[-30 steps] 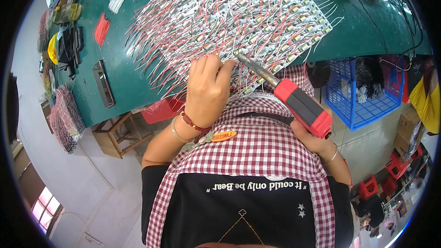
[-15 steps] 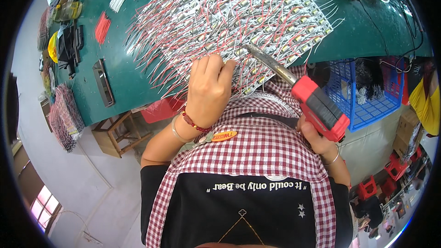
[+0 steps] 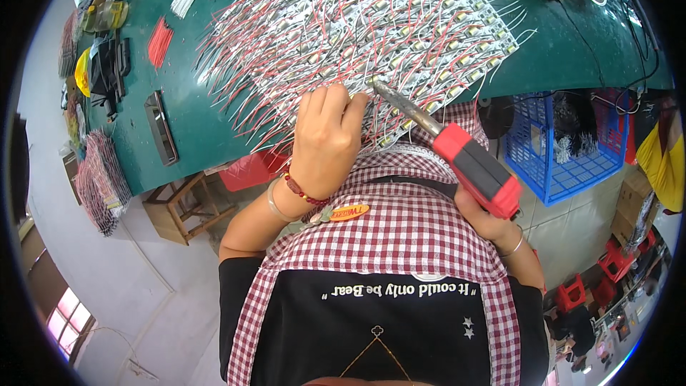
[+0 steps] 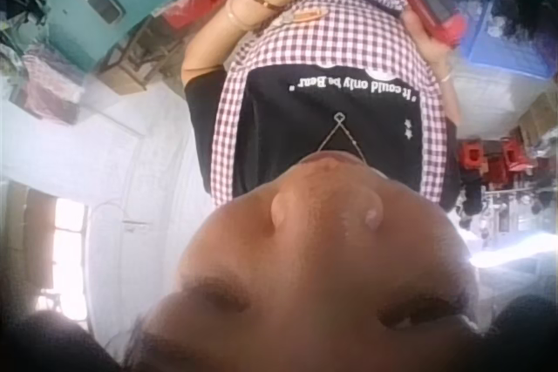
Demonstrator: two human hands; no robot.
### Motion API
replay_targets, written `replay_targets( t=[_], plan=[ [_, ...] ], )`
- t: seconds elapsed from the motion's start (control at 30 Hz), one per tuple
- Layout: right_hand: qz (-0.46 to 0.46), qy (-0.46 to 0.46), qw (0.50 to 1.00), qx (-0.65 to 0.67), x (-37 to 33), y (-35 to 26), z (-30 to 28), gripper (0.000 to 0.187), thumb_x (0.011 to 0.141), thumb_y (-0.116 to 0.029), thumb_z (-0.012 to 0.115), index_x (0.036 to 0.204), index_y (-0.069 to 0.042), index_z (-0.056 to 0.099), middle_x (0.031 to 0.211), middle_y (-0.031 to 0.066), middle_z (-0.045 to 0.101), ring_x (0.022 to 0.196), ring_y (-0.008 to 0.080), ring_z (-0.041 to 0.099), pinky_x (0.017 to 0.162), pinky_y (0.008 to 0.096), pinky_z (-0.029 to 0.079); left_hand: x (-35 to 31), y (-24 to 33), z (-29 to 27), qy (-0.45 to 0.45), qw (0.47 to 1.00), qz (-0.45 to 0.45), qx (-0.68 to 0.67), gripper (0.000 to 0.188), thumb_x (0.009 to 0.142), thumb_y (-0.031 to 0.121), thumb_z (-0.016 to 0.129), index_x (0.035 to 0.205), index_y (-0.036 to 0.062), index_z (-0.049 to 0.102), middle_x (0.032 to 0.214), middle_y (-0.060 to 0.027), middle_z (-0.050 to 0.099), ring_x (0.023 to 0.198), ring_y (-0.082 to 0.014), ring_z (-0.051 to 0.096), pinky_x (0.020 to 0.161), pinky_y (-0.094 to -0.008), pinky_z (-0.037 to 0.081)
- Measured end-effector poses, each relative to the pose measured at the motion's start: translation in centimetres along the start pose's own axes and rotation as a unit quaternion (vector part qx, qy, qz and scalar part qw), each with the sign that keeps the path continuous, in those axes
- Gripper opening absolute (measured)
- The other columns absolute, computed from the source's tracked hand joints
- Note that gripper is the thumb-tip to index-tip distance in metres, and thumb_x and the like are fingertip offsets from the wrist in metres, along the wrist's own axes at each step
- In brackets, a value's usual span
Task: The person uses a soldering iron to attach small wires to a large grid of LED lights. They systematically move the soldering iron across the board, applying heat to secure the connections while holding the wires in place with their other hand.
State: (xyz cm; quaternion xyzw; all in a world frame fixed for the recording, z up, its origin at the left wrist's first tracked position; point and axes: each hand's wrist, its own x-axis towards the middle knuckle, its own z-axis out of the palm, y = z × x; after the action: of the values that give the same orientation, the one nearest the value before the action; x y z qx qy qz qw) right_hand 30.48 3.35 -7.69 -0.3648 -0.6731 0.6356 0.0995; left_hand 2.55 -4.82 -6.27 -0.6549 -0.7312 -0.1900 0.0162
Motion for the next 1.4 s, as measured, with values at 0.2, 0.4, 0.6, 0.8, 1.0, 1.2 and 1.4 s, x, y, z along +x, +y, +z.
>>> replay_targets(
  t=[0.2,0.4,0.6,0.8,1.0,1.2,1.4],
  plan=[
    [-0.045,0.045,0.98,0.19,0.7,-1.9,0.1,0.055,0.087,-0.04,0.062,0.117,0.003,0.045,0.061,0.0025,0.046,0.05,0.0128,0.046,0.053,0.0292,0.044,-0.1,0.1,-0.1,-0.003,1.0,-0.003,0.002,0.014,0.071,0.002,0.056,0.083,-0.0052,0.059,0.079,-0.01,0.045,0.074,-0.0225,0.046,0.066,-0.0333,0.038],
    [-0.073,0.081,0.967,0.228,1.7,-3.4,-0.5,0.061,0.088,-0.042,0.062,0.122,0.003,0.039,0.058,0.0022,0.044,0.046,0.012,0.044,0.047,0.0286,0.042,0.0,0.3,-0.3,-0.012,1.0,-0.019,-0.004,0.02,0.073,0.001,0.057,0.092,-0.0007,0.063,0.077,-0.008,0.045,0.073,-0.0228,0.047,0.065,-0.0348,0.038],
    [-0.02,-0.027,0.987,0.157,0.7,-1.1,-0.2,0.027,0.089,-0.02,0.061,0.103,0.003,0.057,0.072,0.005,0.055,0.064,0.014,0.053,0.06,0.0292,0.045,0.2,0.2,-0.4,-0.009,1.0,-0.012,0.002,0.018,0.073,0.001,0.058,0.091,-0.0008,0.063,0.077,-0.0079,0.045,0.073,-0.0226,0.047,0.065,-0.0347,0.038],
    [0.01,-0.026,0.997,0.067,0.4,0.2,-0.1,0.015,0.086,-0.009,0.064,0.098,-0.002,0.061,0.083,0.0034,0.061,0.075,0.0129,0.057,0.067,0.0298,0.046,-0.1,0.2,0.1,-0.001,1.0,-0.012,0.004,0.018,0.074,0.002,0.059,0.091,-0.001,0.063,0.078,-0.0079,0.045,0.073,-0.0224,0.047,0.065,-0.0343,0.038],
    [-0.026,-0.026,0.999,-0.019,0.7,-0.2,-0.3,0.015,0.082,-0.008,0.067,0.094,-0.002,0.063,0.08,0.0043,0.063,0.07,0.0126,0.058,0.063,0.0297,0.047,-0.1,0.2,-0.1,-0.008,1.0,-0.016,0.01,0.018,0.074,0.003,0.059,0.091,-0.0008,0.064,0.078,-0.0078,0.045,0.073,-0.0223,0.047,0.065,-0.0342,0.038],
    [-0.022,0.003,0.999,0.046,0.0,-1.2,-0.4,0.02,0.086,-0.011,0.062,0.102,0.002,0.06,0.075,0.0054,0.06,0.063,0.0151,0.057,0.059,0.0295,0.046,0.1,0.3,-0.3,-0.015,1.0,-0.016,0.002,0.018,0.074,0.002,0.058,0.091,0.0001,0.063,0.078,-0.0078,0.045,0.074,-0.0224,0.047,0.066,-0.0344,0.038],
    [-0.064,0.043,0.972,0.222,1.2,-3.3,-0.4,0.056,0.09,-0.034,0.061,0.122,0.006,0.041,0.059,0.0021,0.044,0.046,0.0118,0.044,0.048,0.0286,0.043,0.0,0.3,-0.3,-0.015,1.0,-0.016,0.013,0.019,0.073,0.002,0.057,0.092,0.0004,0.062,0.078,-0.0079,0.045,0.074,-0.0228,0.048,0.066,-0.0344,0.038]
  ],
)
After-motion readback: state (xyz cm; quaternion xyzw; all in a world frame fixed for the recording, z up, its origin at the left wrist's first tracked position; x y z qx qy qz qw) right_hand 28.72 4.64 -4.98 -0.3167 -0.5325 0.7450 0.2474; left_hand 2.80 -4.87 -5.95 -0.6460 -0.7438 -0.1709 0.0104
